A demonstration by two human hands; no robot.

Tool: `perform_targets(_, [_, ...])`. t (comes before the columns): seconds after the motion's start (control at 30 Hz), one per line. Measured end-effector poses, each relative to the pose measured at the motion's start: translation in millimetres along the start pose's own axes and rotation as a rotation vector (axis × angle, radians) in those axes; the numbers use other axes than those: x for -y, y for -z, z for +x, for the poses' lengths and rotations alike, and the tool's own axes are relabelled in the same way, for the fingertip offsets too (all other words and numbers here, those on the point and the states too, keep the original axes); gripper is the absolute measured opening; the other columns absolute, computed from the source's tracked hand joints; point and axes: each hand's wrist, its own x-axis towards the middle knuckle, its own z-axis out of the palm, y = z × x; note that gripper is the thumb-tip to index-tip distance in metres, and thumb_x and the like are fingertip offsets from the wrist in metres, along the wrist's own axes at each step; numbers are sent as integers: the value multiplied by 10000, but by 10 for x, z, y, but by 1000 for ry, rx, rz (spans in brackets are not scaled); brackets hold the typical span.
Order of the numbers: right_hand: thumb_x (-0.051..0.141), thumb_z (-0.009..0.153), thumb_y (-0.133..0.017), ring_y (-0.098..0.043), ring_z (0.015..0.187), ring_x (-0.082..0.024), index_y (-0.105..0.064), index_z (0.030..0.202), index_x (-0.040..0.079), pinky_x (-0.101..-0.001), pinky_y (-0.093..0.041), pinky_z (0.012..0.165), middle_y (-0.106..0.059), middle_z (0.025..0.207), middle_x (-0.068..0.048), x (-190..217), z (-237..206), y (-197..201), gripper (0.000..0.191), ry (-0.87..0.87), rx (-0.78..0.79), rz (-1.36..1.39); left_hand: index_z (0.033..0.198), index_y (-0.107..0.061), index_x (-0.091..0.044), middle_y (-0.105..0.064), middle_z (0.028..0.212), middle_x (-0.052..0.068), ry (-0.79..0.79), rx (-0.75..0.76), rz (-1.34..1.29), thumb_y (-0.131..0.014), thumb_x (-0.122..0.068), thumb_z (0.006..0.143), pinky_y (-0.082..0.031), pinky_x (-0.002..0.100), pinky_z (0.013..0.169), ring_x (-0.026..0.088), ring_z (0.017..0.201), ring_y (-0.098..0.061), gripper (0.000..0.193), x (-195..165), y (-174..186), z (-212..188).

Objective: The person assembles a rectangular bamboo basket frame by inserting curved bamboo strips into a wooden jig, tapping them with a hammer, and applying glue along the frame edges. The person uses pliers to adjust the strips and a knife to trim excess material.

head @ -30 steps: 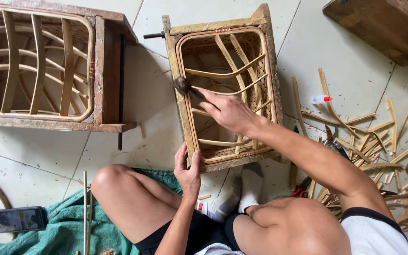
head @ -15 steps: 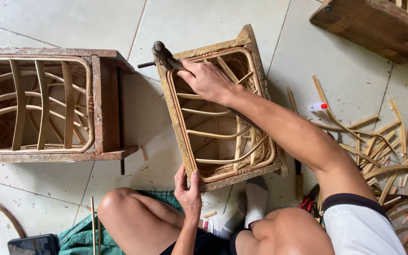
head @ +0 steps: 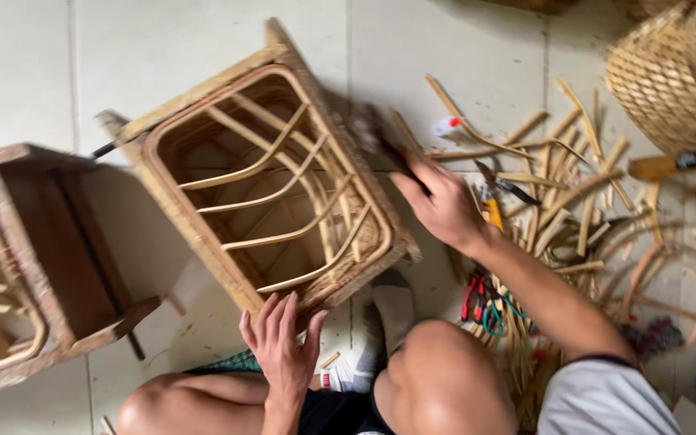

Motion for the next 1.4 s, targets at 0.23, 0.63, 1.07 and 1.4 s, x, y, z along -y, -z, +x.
perform_targets(0.23, [181,935,-725,-727,900,-367,-653,1288,-31,-403,-566,779,-721,1065,-253,-663,-2513,405,418,-676,-94,-89,1110,-727,-76,-684,846,42,-93,239,248,-867,-454,753,-231,523,1238,236,868,-627,539,-150,-132,-53])
perform_targets(0.63, [305,907,-723,-701,786,-343,-660,1329,98,-449,-549,692,-711,1112,-153,-1683,-3647,349,475,-1018,-57,-349,1117,-737,-116,-650,815,13,-100,279,327,-888,-459,738,-268,451,1264,201,861,-622,534,63,-141,-565])
perform_targets(1.07, [310,878,-756,-667,964,-376,-682,1253,89,-464,-535,797,-688,1063,-149,-883,-3939,131,441,-878,-9,-314,1271,-682,-50,-727,1032,83,-84,199,49,-836,-297,787,-321,487,1209,236,977,-666,565,-50,0,-747])
perform_targets(1.4, [440,730,-819,-600,1062,-398,-672,1303,137,-540,-497,942,-650,1077,-176,-749,-3445,-333,664,-789,31,-554,1307,-642,61,-711,1264,129,657,-358,-804,-613,-128,1073,-523,296,1062,196,1205,-672,302,628,235,176])
